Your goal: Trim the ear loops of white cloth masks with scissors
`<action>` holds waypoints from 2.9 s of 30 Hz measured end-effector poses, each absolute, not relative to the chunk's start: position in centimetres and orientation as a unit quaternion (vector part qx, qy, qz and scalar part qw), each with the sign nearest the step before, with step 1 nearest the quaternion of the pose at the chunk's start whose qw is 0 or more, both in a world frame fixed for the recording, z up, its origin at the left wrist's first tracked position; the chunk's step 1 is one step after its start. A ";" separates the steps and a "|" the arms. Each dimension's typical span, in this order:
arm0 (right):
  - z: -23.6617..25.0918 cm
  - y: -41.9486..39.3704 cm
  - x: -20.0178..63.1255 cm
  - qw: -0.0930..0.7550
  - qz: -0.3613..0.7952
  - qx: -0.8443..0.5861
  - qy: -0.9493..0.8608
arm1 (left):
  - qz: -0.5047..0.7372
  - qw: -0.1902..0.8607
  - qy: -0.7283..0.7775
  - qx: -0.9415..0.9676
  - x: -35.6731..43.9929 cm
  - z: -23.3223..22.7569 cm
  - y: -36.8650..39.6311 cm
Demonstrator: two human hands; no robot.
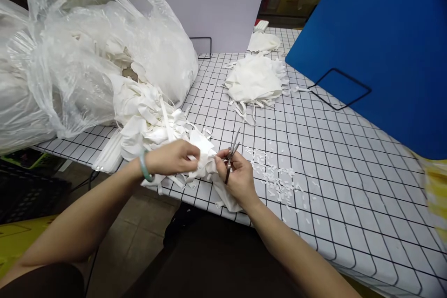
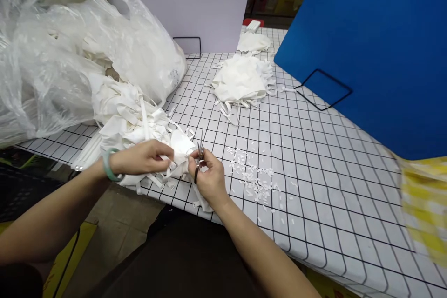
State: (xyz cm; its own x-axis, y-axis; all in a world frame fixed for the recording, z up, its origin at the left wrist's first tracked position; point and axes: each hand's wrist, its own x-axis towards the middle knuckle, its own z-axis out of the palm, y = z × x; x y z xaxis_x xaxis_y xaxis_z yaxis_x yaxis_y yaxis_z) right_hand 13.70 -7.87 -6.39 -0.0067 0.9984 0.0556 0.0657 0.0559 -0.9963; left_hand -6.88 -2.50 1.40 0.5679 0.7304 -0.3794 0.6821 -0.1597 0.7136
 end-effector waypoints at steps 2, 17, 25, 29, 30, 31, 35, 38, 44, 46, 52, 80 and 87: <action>-6.8 -8.5 14.5 0.479 0.472 -0.505 -0.541 | 0.110 0.252 0.539 0.796 -8.9 2.1 -1.7; -9.0 -12.0 19.5 0.518 0.494 -0.579 -0.392 | 0.147 0.454 0.397 0.784 -5.1 -2.9 -7.6; -6.7 -11.0 16.0 0.475 0.530 -0.478 -0.515 | 0.203 0.715 0.390 0.544 -2.9 -1.1 -8.5; -5.9 -9.7 16.9 0.510 0.439 -0.500 -0.545 | 0.221 0.714 0.401 0.529 -2.9 -1.5 -9.0; -5.7 -9.3 17.3 0.501 0.435 -0.488 -0.567 | 0.227 0.712 0.399 0.531 -2.9 -1.5 -9.0; -5.6 -9.0 17.5 0.484 0.447 -0.469 -0.588 | 0.231 0.710 0.398 0.532 -2.9 -1.3 -9.1; -6.0 -8.7 17.4 0.416 0.550 -0.424 -0.587 | 0.251 0.658 0.415 0.577 -2.4 -0.8 -9.3; -6.8 -9.4 16.5 0.443 0.574 -0.451 -0.520 | 0.340 0.529 0.428 0.649 -1.5 -0.9 -9.6; -7.3 -10.6 15.9 0.510 0.568 -0.408 -0.500 | 0.424 0.458 0.422 0.658 0.4 -1.8 -10.0; -7.5 -10.8 15.6 0.507 0.566 -0.432 -0.485 | 0.440 0.488 0.401 0.638 0.9 -1.7 -9.9; -8.2 -12.0 15.9 0.484 0.579 -0.460 -0.468 | 0.470 0.658 0.342 0.478 2.4 -1.9 -9.6; -4.3 -12.8 24.4 0.281 0.320 -0.530 -0.734 | 0.404 0.536 0.333 0.662 4.9 -4.5 -9.8; -4.2 -12.8 24.6 0.271 0.334 -0.525 -0.735 | 0.403 0.558 0.315 0.653 4.8 -4.4 -9.8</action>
